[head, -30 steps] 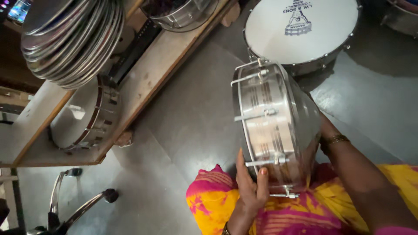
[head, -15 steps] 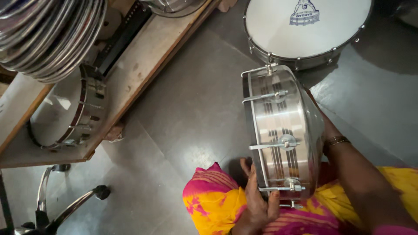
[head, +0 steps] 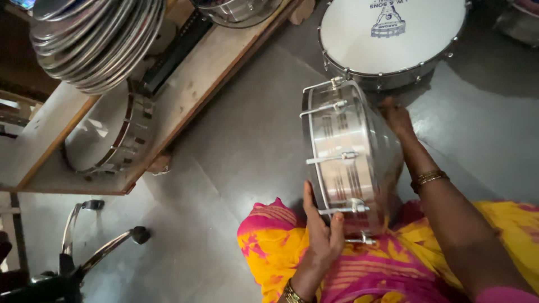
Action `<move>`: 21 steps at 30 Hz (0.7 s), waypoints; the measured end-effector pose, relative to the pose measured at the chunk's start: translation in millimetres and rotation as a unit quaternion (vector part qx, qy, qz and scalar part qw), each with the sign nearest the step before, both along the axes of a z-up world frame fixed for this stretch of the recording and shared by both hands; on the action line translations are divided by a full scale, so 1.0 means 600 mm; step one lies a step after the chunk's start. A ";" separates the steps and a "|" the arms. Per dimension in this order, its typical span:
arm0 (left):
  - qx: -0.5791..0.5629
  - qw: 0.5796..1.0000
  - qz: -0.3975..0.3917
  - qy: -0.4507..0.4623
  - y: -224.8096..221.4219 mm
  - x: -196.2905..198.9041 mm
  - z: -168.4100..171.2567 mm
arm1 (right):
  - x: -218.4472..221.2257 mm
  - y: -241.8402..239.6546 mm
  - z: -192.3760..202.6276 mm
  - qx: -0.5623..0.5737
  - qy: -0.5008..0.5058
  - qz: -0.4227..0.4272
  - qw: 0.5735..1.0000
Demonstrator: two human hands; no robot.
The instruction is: The person uses a wrench to tighten or loosen bolts on a snare drum while sitting on the floor.
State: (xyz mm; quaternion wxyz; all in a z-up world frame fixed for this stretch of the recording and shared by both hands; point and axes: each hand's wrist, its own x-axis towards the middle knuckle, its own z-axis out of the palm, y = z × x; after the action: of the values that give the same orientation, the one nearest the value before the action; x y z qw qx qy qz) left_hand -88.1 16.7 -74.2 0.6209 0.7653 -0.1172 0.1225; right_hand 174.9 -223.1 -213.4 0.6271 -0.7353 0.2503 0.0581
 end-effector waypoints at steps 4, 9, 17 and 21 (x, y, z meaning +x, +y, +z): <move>0.028 0.999 0.017 -0.016 -0.002 0.007 0.030 | -0.019 -0.028 0.032 -0.062 -0.151 -0.075 0.984; 0.008 0.998 0.048 0.036 -0.007 0.000 0.054 | -0.109 -0.059 0.170 -0.190 -0.268 -0.113 0.938; -0.012 0.993 0.110 -0.041 0.013 -0.005 0.035 | -0.296 -0.050 0.333 0.077 -0.299 0.023 0.951; -0.031 0.991 0.130 -0.013 0.023 0.003 0.017 | -0.352 -0.024 0.352 0.184 -0.336 0.141 0.913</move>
State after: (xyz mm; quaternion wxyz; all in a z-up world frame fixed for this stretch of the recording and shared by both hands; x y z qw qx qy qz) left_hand -86.3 30.5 -64.2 0.6213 0.7530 -0.0215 0.2158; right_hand -36.4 -237.6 -2.4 0.7837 -0.6108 -0.0963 -0.0593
